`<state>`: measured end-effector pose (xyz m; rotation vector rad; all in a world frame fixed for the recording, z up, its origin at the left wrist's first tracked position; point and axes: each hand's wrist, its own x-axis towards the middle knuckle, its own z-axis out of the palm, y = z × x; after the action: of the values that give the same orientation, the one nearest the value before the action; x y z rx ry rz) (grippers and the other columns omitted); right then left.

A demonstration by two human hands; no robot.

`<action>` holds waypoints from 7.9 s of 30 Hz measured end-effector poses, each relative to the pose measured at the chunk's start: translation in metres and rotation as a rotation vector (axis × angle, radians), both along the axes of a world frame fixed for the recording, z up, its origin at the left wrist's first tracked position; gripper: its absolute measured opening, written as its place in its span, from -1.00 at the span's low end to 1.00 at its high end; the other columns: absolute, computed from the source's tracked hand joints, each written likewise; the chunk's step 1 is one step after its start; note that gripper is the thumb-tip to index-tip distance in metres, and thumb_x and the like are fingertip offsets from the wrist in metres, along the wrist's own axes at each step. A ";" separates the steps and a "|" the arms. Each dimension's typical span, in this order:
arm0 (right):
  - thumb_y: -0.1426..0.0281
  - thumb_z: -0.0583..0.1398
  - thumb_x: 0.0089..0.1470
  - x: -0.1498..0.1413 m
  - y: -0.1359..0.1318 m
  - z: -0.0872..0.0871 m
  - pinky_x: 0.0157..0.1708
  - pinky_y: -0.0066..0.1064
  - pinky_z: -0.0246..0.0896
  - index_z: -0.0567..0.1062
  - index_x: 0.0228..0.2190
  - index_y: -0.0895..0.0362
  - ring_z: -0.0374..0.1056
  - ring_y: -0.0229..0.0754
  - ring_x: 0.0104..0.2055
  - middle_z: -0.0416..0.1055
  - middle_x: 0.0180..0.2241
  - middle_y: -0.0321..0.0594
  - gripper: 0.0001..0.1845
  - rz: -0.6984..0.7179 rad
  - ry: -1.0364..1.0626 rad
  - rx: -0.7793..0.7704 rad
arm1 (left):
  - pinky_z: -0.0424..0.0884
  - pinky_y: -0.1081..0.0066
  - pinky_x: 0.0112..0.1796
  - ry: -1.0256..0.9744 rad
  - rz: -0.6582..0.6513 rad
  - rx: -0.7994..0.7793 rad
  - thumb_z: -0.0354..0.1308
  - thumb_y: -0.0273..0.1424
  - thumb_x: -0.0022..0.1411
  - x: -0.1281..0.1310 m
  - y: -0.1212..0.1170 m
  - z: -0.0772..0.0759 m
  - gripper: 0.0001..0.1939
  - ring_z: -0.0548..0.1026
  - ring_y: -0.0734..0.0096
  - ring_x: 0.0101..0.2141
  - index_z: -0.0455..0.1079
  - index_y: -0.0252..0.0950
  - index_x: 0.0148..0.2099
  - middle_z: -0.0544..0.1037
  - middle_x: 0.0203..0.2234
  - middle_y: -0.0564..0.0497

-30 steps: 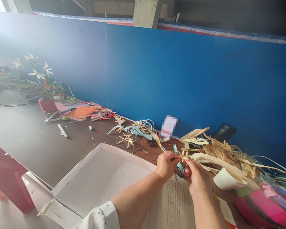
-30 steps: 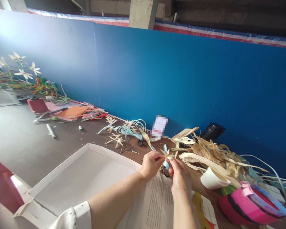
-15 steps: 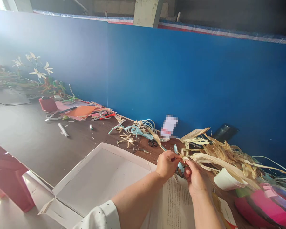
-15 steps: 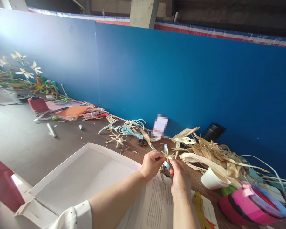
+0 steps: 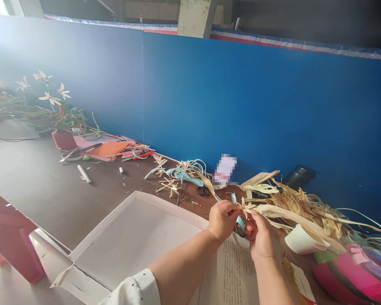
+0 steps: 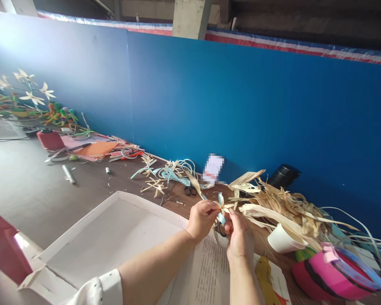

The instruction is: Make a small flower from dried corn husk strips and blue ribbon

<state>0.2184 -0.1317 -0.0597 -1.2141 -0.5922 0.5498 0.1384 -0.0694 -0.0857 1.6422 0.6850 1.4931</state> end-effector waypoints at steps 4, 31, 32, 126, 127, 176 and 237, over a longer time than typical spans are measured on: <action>0.26 0.34 -0.25 0.001 0.001 0.000 -0.68 -0.60 -0.06 0.55 -0.35 0.17 0.06 -0.43 -0.61 0.43 -0.43 -0.26 -0.65 -0.023 0.119 0.011 | 0.37 0.50 -0.30 0.024 0.047 0.076 0.20 -0.50 0.09 -0.002 -0.001 0.003 -0.92 0.48 0.47 -0.38 0.52 -0.27 -0.38 0.57 -0.45 0.03; 0.31 0.38 -0.38 -0.001 0.004 -0.009 -0.66 -0.55 -0.12 0.55 -0.49 0.20 0.01 -0.41 -0.62 0.30 -0.62 -0.34 -0.69 -0.028 0.088 -0.022 | 0.34 0.48 -0.32 0.148 0.165 0.255 0.14 -0.44 0.17 -0.004 0.003 0.000 -0.88 0.44 0.47 -0.40 0.50 -0.25 -0.37 0.54 -0.47 0.04; 0.31 0.38 -0.37 -0.001 0.004 -0.010 -0.66 -0.55 -0.12 0.56 -0.48 0.20 0.01 -0.41 -0.62 0.31 -0.62 -0.33 -0.69 -0.025 0.086 -0.027 | 0.34 0.48 -0.32 0.149 0.164 0.249 0.14 -0.44 0.17 -0.004 0.003 0.000 -0.88 0.44 0.47 -0.40 0.50 -0.25 -0.37 0.54 -0.47 0.04; -0.06 0.21 -0.10 0.023 0.002 -0.033 -0.33 -0.30 0.22 0.55 -0.29 0.14 0.37 -0.07 -0.37 0.51 -0.34 -0.08 -0.46 -0.194 -0.589 -0.152 | 0.38 0.55 -0.31 0.010 -0.261 -0.229 -0.10 -0.70 -0.07 -0.007 0.004 0.005 -0.56 0.43 0.53 -0.41 0.56 -0.32 -0.32 0.46 -0.46 0.04; -0.06 0.21 -0.09 0.023 0.003 -0.034 -0.34 -0.30 0.22 0.54 -0.29 0.15 0.37 -0.07 -0.36 0.51 -0.34 -0.08 -0.46 -0.184 -0.583 -0.139 | 0.38 0.55 -0.32 0.008 -0.264 -0.232 -0.10 -0.70 -0.07 -0.007 0.004 0.005 -0.56 0.44 0.53 -0.41 0.56 -0.32 -0.31 0.47 -0.45 0.03; -0.09 0.24 -0.17 0.018 0.005 -0.030 -0.46 -0.37 0.13 0.56 -0.28 0.19 0.30 -0.13 -0.49 0.48 -0.50 -0.16 -0.38 -0.072 -0.478 -0.266 | 0.42 0.51 -0.35 -0.119 -0.184 -0.430 -0.12 -0.68 -0.08 -0.003 0.014 -0.001 -0.58 0.46 0.52 -0.43 0.53 -0.36 -0.32 0.57 -0.44 -0.01; 0.14 0.36 -0.17 0.021 0.010 -0.040 -0.40 -0.45 0.17 0.44 -0.37 0.07 0.26 -0.25 -0.41 0.38 -0.45 -0.33 -0.64 0.230 -0.243 -0.095 | 0.14 0.58 -0.55 -0.116 -0.326 -0.664 0.16 -0.17 0.09 -0.019 0.019 0.026 -0.66 0.24 0.66 -0.60 0.45 -0.41 -0.39 0.41 -0.58 0.03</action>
<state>0.2391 -0.1215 -0.0998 -1.3217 -0.9279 0.6333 0.1196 -0.0499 -0.0596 1.0829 0.7086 0.9717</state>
